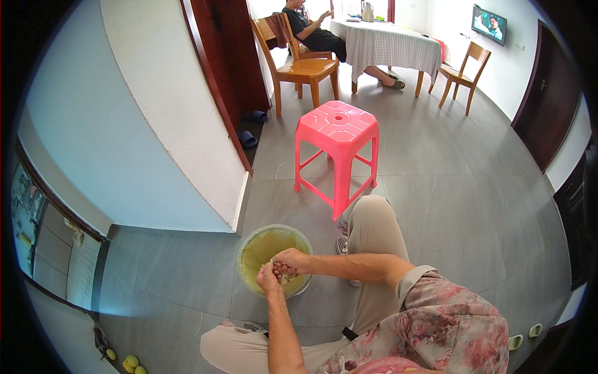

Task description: The person peels garlic cloves by hand over a trash can, removing the skins and dropping them into the can.

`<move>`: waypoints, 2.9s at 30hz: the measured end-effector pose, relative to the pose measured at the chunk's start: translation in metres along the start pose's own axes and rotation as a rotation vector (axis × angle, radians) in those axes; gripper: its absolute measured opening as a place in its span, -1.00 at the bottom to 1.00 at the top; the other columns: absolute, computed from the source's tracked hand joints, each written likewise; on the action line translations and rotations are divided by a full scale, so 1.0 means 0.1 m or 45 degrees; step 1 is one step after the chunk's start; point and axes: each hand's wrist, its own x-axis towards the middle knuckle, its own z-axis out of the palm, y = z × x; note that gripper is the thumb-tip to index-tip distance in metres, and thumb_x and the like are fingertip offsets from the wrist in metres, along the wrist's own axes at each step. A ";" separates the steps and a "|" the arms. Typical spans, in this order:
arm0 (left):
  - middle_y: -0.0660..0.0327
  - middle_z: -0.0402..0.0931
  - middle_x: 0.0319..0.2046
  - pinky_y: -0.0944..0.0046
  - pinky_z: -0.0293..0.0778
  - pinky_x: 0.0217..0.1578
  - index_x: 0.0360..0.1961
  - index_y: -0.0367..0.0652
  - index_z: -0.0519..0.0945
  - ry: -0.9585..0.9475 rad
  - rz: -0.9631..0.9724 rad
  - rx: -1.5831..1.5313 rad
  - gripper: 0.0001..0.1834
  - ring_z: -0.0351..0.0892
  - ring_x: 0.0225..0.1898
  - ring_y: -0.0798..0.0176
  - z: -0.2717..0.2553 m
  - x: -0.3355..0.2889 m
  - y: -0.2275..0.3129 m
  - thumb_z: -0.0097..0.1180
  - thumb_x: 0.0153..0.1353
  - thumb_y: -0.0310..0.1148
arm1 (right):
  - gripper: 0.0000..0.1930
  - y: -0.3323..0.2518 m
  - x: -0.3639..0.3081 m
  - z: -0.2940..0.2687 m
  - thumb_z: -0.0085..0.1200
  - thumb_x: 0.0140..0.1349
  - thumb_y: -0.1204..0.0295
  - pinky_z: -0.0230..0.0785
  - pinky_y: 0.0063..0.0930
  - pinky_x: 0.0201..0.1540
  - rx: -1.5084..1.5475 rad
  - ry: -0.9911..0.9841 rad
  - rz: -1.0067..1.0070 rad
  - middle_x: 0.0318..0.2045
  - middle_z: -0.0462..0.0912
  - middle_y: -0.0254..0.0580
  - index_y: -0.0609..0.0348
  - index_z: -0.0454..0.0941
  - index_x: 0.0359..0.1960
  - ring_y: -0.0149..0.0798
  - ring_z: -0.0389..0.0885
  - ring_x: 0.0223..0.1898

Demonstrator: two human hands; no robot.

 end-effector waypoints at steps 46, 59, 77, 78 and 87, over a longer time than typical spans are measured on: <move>0.37 0.39 -0.63 0.49 0.24 -0.66 -0.51 -0.13 0.51 -0.071 -0.108 0.191 -0.78 0.30 -0.66 0.48 -0.12 0.14 -0.17 0.06 0.25 -0.27 | -0.78 0.13 0.17 -0.13 0.11 0.19 0.33 0.35 -0.58 -0.46 -0.348 0.159 -0.355 -0.55 0.55 -0.37 0.25 0.58 -0.44 -0.50 0.47 -0.52; 0.37 0.36 -0.67 0.47 0.27 -0.67 -0.52 -0.14 0.45 -0.217 0.000 0.378 -0.72 0.30 -0.69 0.49 -0.07 0.09 -0.13 0.01 0.33 -0.26 | -0.69 -0.04 0.17 -0.20 0.14 0.20 0.26 0.25 -0.50 -0.54 -0.674 0.165 -0.307 -0.60 0.47 -0.35 0.29 0.55 -0.54 -0.46 0.36 -0.56; 0.32 0.36 -0.64 0.45 0.21 -0.71 -0.54 -0.14 0.44 -0.060 -0.245 -0.106 -0.84 0.27 -0.69 0.45 -0.10 0.10 0.00 0.04 0.17 -0.37 | -0.72 -0.16 0.03 -0.12 0.09 0.25 0.22 0.24 -0.53 -0.52 -0.788 -0.004 -0.385 -0.60 0.48 -0.41 0.18 0.62 -0.45 -0.50 0.36 -0.56; 0.32 0.36 -0.64 0.45 0.21 -0.71 -0.54 -0.13 0.44 -0.096 -0.230 -0.135 -0.84 0.27 -0.69 0.44 -0.13 0.09 -0.01 0.04 0.16 -0.36 | -0.72 -0.14 0.01 -0.09 0.09 0.26 0.22 0.23 -0.57 -0.54 -0.658 -0.068 -0.321 -0.59 0.49 -0.44 0.18 0.62 -0.43 -0.53 0.34 -0.57; 0.34 0.37 -0.62 0.48 0.20 -0.71 -0.49 -0.11 0.45 -0.123 -0.278 -0.255 -0.88 0.26 -0.67 0.47 -0.15 0.15 -0.02 0.01 0.16 -0.36 | -0.74 -0.09 0.05 -0.08 0.07 0.29 0.24 0.15 -0.69 -0.59 -0.418 -0.199 -0.253 -0.57 0.49 -0.49 0.19 0.65 -0.28 -0.63 0.31 -0.60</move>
